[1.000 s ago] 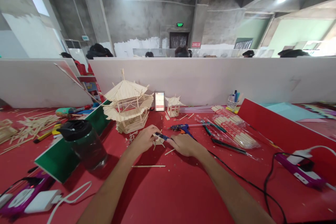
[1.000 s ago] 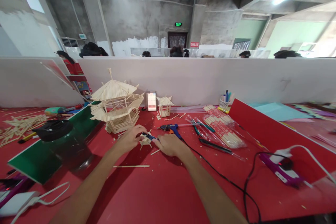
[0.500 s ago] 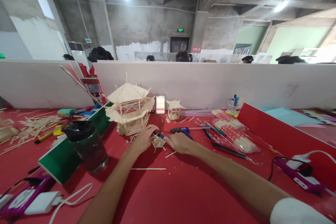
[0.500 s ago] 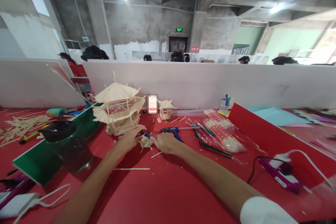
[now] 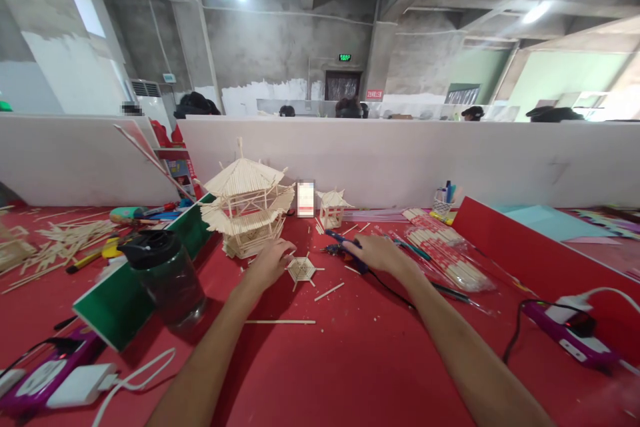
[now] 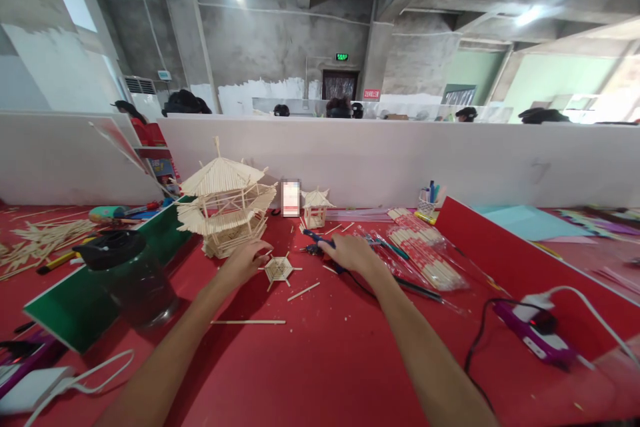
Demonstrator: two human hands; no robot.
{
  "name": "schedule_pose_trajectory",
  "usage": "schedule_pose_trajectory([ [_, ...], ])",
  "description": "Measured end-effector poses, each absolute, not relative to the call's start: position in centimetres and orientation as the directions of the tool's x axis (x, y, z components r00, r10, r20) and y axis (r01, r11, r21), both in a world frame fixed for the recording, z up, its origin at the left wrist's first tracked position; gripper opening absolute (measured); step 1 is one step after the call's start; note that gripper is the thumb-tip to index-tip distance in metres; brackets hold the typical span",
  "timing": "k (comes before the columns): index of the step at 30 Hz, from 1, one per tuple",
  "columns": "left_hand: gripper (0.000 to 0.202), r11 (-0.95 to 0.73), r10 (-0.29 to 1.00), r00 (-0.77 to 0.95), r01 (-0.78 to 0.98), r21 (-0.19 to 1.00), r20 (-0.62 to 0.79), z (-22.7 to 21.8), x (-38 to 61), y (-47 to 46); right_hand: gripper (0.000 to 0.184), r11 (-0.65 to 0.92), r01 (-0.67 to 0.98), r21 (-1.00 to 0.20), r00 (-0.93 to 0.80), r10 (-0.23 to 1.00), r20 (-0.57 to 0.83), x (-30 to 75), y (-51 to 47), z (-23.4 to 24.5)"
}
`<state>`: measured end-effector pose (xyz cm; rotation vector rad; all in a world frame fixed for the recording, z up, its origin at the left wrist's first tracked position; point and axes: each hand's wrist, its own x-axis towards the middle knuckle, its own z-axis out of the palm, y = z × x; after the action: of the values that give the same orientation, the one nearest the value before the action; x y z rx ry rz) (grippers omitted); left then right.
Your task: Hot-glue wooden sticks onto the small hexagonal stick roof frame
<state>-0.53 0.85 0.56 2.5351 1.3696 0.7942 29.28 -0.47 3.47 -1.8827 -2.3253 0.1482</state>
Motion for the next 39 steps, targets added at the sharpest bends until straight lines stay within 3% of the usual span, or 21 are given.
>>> schedule_pose_trajectory([
  [9, 0.017, -0.573, 0.811, 0.469, 0.76, 0.307, 0.351, 1.3, 0.1, -0.3, 0.053, 0.146, 0.944, -0.296, -0.13, 0.989, 0.071, 37.8, -0.7, 0.6],
  [17, 0.017, -0.515, 0.853, 0.424, 0.779, 0.358, 0.304, 0.8, 0.5, -0.2, 0.035, 0.175, 0.95, -0.26, -0.17, 0.985, 0.042, 39.9, -1.8, 1.0],
  [22, 0.019, -0.531, 0.847, 0.466, 0.774, 0.344, 0.258, 0.7, 0.5, 0.1, 0.046, 0.14, 0.974, -0.176, -0.132, 0.99, 0.056, 40.1, -1.4, 0.2],
  [28, 0.021, -0.595, 0.802, 0.504, 0.719, 0.358, 0.32, 0.6, 0.5, 0.3, 0.053, 0.118, 0.985, -0.126, -0.112, 0.992, 0.052, 39.6, -0.9, -0.2],
  [34, 0.02, -0.627, 0.778, 0.534, 0.694, 0.354, 0.332, 0.7, 0.6, 0.1, 0.035, 0.371, 0.89, -0.265, -0.261, 0.89, 0.373, 33.8, -1.8, 1.5],
  [36, 0.02, -0.629, 0.777, 0.536, 0.694, 0.351, 0.331, 0.7, 0.7, 0.1, 0.03, 0.476, 0.812, -0.339, -0.33, 0.852, 0.407, 30.2, -2.3, 1.8],
  [39, 0.018, -0.635, 0.771, 0.544, 0.699, 0.328, 0.331, 0.8, 0.8, 0.0, 0.028, 0.59, 0.727, -0.351, -0.448, 0.795, 0.409, 24.7, -2.7, 1.7],
])
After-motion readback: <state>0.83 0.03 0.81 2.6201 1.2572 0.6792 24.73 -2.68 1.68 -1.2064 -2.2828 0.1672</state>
